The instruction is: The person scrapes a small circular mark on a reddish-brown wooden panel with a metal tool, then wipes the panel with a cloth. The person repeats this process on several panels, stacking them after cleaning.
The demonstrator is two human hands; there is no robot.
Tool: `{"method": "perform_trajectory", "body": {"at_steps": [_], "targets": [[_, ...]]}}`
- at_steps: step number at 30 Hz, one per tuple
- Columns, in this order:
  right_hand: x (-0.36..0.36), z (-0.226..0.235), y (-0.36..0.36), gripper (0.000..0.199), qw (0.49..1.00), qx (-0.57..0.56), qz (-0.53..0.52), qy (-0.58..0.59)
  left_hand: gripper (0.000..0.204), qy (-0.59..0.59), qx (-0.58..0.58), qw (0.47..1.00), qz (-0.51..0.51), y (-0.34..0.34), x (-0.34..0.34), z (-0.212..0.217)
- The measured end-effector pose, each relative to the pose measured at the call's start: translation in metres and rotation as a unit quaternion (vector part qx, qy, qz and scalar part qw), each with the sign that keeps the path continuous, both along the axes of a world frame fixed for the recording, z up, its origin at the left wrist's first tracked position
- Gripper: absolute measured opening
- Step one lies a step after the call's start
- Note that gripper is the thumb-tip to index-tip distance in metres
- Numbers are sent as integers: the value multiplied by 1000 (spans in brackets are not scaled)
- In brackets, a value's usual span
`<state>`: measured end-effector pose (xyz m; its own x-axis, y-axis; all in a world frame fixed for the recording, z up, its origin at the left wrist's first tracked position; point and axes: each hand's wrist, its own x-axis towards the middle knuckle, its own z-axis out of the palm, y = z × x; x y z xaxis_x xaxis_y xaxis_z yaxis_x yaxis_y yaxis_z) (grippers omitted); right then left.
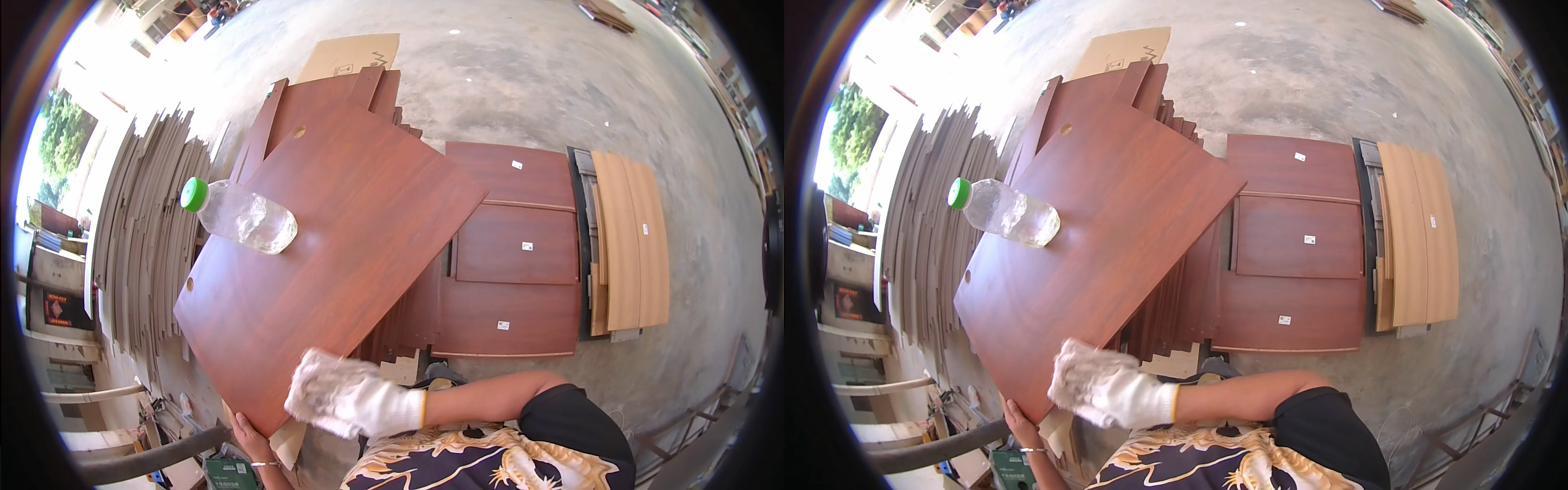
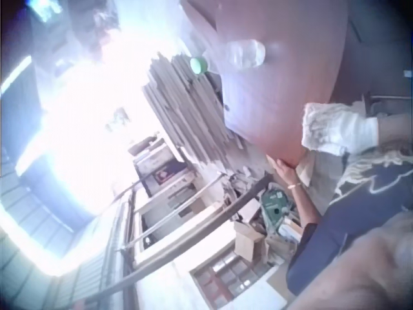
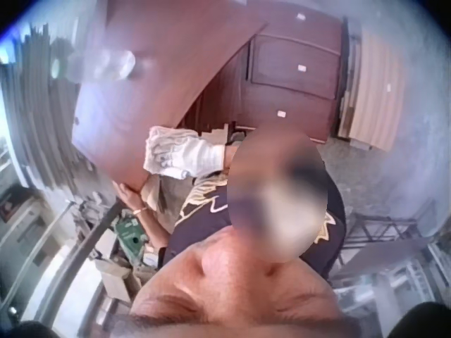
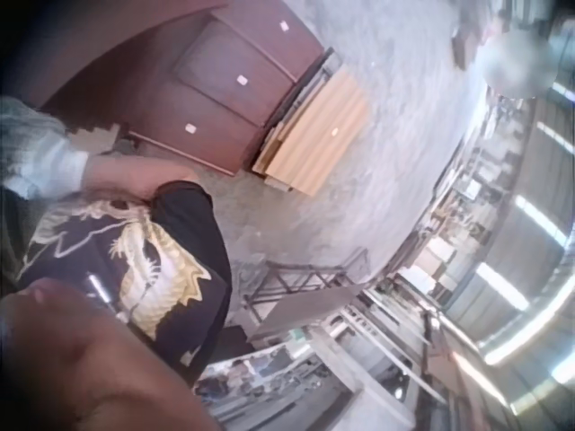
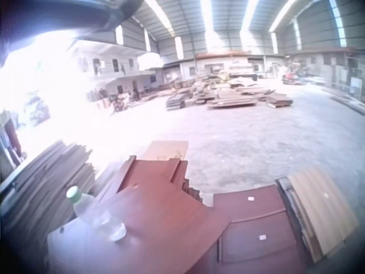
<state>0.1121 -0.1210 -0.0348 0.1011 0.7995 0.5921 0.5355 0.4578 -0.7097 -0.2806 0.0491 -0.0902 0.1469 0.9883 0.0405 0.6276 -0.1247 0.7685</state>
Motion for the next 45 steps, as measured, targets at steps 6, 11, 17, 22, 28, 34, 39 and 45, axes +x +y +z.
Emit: {"method": "perform_trajectory", "body": {"at_steps": [6,11,17,22,28,34,39,45], "targets": [[225,7,-37,44,881,-116,-392,-239,51,-10,19,1000,-10,-13,20,20],[242,-23,-35,48,835,-165,-464,-246,51,23,53,998,-35,-12,31,27],[261,10,-15,52,791,-302,-476,-239,51,18,1,999,-49,-13,44,39],[256,-13,-29,55,765,-330,-473,-288,51,64,53,995,-48,-15,38,36],[282,8,23,55,748,-406,-450,-271,51,29,29,998,-46,-13,38,32],[265,6,4,55,732,-431,-457,-264,53,40,80,995,-33,-22,38,38],[292,28,55,54,761,-446,-431,-191,54,-24,69,997,-21,-17,47,25],[261,-10,-41,56,784,-344,-468,-219,49,-21,56,998,8,-19,31,22]]}}
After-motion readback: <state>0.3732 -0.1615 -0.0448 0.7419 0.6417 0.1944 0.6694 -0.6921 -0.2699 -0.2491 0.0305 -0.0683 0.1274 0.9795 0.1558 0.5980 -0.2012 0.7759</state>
